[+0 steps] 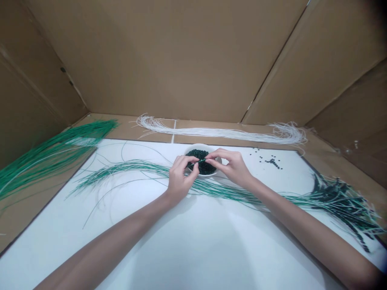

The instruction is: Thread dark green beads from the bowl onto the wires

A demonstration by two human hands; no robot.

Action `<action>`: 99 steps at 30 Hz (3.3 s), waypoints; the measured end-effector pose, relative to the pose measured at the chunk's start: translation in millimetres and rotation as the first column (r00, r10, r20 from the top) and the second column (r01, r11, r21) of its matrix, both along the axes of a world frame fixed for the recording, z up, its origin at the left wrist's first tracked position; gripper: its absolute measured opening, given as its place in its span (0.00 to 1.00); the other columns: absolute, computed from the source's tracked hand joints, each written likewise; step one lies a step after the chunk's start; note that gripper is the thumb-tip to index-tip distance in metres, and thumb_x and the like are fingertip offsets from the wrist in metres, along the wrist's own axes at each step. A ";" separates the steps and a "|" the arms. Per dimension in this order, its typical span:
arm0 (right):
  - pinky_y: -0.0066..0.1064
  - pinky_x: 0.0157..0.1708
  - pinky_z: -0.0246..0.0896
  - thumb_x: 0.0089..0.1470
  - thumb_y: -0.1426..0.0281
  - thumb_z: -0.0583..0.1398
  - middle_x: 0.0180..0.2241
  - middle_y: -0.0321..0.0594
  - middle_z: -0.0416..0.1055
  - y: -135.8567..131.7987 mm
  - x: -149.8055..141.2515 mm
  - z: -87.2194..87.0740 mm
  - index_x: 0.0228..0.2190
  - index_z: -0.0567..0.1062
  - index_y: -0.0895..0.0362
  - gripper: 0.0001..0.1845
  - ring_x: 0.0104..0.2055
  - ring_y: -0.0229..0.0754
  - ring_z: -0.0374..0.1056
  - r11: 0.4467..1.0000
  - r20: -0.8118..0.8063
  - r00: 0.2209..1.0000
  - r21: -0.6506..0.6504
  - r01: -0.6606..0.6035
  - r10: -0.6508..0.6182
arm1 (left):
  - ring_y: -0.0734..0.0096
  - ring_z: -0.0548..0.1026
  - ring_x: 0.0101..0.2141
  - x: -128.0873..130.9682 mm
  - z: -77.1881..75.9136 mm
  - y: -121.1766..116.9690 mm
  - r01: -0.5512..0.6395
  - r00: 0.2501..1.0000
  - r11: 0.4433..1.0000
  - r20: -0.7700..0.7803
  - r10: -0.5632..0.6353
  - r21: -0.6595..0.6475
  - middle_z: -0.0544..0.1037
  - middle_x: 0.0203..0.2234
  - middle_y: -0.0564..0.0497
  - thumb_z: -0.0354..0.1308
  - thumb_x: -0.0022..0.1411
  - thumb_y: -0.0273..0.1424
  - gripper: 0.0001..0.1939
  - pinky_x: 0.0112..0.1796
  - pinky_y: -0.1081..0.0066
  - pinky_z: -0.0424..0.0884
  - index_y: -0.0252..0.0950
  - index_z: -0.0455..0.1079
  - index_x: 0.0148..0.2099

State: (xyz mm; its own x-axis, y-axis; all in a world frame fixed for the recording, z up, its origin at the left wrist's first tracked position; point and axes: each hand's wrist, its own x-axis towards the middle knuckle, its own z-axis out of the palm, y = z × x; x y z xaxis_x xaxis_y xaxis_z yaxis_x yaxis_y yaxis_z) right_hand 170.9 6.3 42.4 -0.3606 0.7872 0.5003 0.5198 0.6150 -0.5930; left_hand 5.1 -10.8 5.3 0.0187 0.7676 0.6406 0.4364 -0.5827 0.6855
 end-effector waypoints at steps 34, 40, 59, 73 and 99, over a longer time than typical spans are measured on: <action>0.27 0.29 0.63 0.50 0.69 0.56 0.26 0.40 0.73 -3.6 -2.6 2.8 0.27 0.75 0.56 0.08 0.27 0.36 0.67 0.994 0.048 0.996 0.076 -0.075 0.071 | 0.73 0.69 0.32 0.4 -2.8 1.5 0.049 0.999 0.996 -0.014 -0.048 0.079 0.73 0.29 0.50 0.56 0.54 0.28 0.06 0.34 0.72 0.66 0.37 0.71 0.36; 0.27 0.26 0.61 0.50 0.70 0.55 0.23 0.39 0.72 -5.5 -2.1 3.2 0.26 0.75 0.56 0.09 0.25 0.36 0.66 0.979 0.163 0.986 0.191 -0.071 0.039 | 0.73 0.68 0.30 -0.3 -4.3 1.8 0.021 1.000 0.996 -0.004 -0.021 0.083 0.73 0.27 0.51 0.56 0.53 0.28 0.04 0.33 0.72 0.67 0.36 0.71 0.33; 0.25 0.28 0.60 0.52 0.70 0.54 0.26 0.39 0.72 -5.2 0.7 6.3 0.28 0.74 0.58 0.09 0.27 0.35 0.65 0.982 0.205 0.974 0.139 -0.131 0.101 | 0.73 0.68 0.31 0.5 -0.5 -0.4 -0.017 0.997 0.997 -0.074 0.023 0.075 0.71 0.27 0.52 0.55 0.50 0.26 0.04 0.34 0.72 0.63 0.35 0.66 0.32; 0.25 0.28 0.59 0.52 0.71 0.53 0.27 0.39 0.71 -3.2 7.7 18.1 0.29 0.74 0.58 0.09 0.27 0.35 0.64 0.982 0.265 0.956 0.098 -0.159 0.128 | 0.73 0.67 0.30 -0.1 -1.1 -1.9 0.013 0.992 0.993 -0.122 0.001 0.118 0.73 0.28 0.52 0.53 0.56 0.27 0.03 0.35 0.71 0.61 0.36 0.66 0.35; 0.33 0.39 0.65 0.41 0.69 0.63 0.30 0.38 0.74 -1.6 -2.3 1.7 0.29 0.75 0.57 0.09 0.34 0.40 0.71 0.853 -0.451 0.892 -0.481 -0.202 -0.043 | 0.76 0.66 0.27 -0.7 -1.2 -1.5 0.012 1.000 0.999 -0.023 -0.011 0.037 0.69 0.26 0.53 0.51 0.57 0.28 0.03 0.31 0.73 0.60 0.35 0.63 0.32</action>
